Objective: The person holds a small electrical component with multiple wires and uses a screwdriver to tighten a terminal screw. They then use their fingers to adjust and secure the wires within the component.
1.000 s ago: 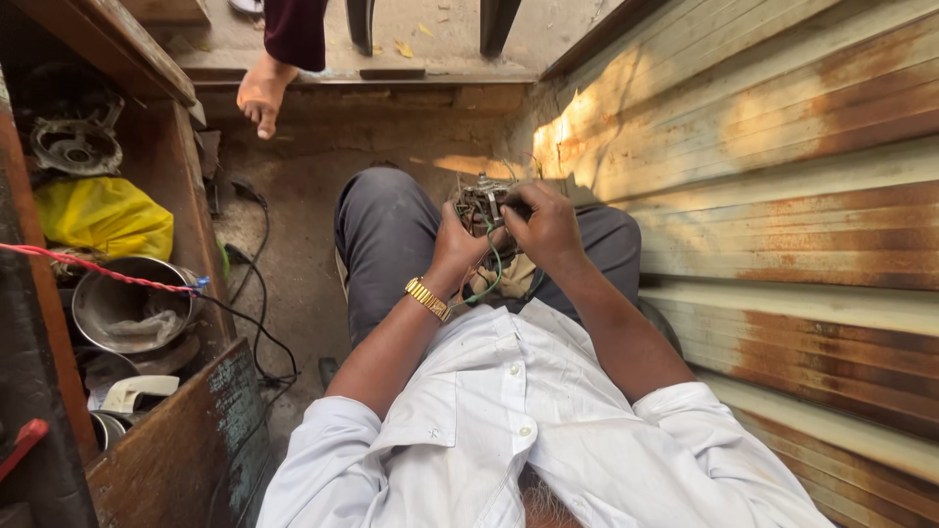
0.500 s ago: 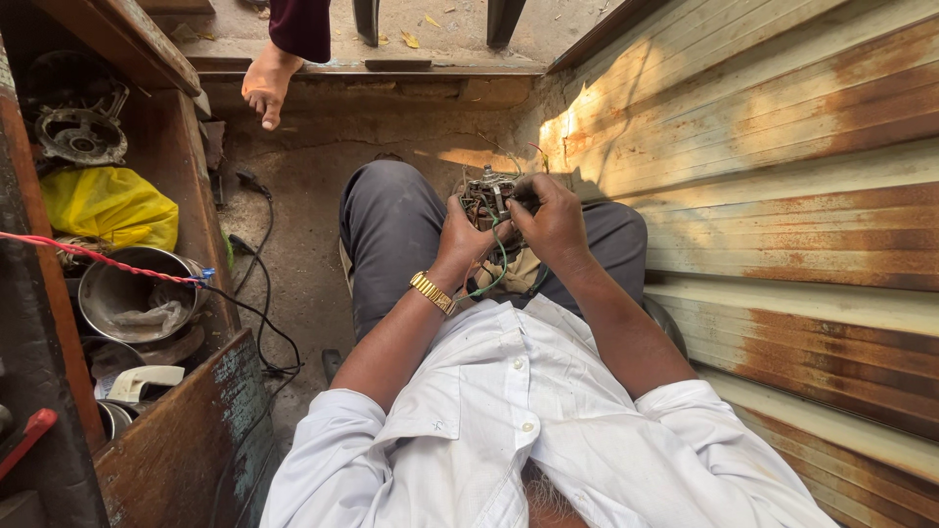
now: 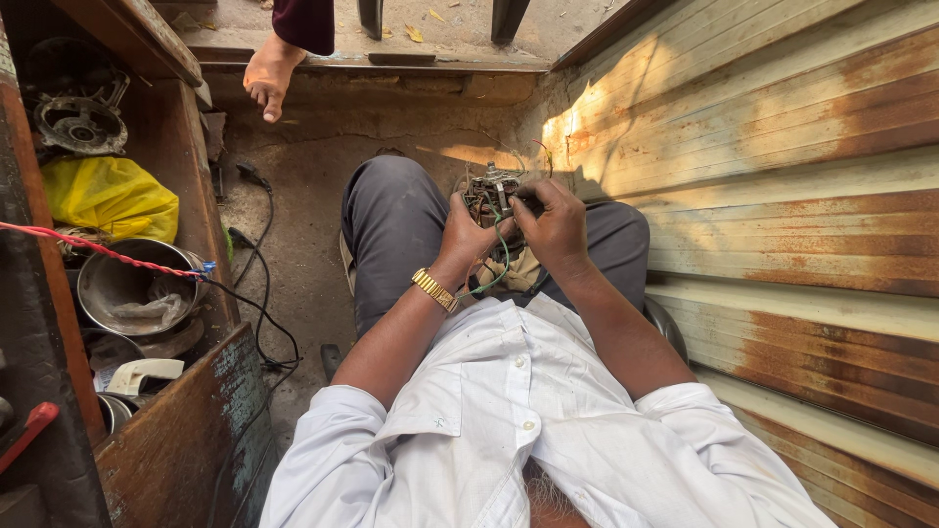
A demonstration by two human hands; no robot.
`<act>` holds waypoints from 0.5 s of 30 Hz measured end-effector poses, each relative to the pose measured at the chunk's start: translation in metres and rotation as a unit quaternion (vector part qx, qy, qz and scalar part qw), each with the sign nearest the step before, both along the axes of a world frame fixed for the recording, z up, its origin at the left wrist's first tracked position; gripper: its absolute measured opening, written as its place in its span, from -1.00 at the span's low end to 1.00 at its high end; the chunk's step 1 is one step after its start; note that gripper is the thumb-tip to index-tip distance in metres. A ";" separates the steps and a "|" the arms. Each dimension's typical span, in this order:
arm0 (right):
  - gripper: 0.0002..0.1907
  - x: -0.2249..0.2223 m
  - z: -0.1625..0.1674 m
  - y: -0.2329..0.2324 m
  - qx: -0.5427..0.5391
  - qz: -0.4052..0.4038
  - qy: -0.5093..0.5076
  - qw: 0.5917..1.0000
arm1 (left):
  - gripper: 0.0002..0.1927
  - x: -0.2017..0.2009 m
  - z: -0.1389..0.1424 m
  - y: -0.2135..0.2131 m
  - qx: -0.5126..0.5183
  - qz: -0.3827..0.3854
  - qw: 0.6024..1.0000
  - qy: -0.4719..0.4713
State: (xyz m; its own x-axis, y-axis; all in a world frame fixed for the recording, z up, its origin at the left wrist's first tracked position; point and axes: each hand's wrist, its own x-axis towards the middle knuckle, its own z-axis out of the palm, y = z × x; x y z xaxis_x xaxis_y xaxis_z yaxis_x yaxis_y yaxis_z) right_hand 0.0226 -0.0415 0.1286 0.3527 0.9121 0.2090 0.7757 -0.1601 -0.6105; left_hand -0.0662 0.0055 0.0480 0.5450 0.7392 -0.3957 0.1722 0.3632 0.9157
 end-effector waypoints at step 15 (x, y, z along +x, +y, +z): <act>-0.85 0.012 -0.011 -0.006 -0.023 0.025 0.002 0.999 | -0.02 -0.001 -0.009 -0.004 -0.015 -0.001 0.999 -0.049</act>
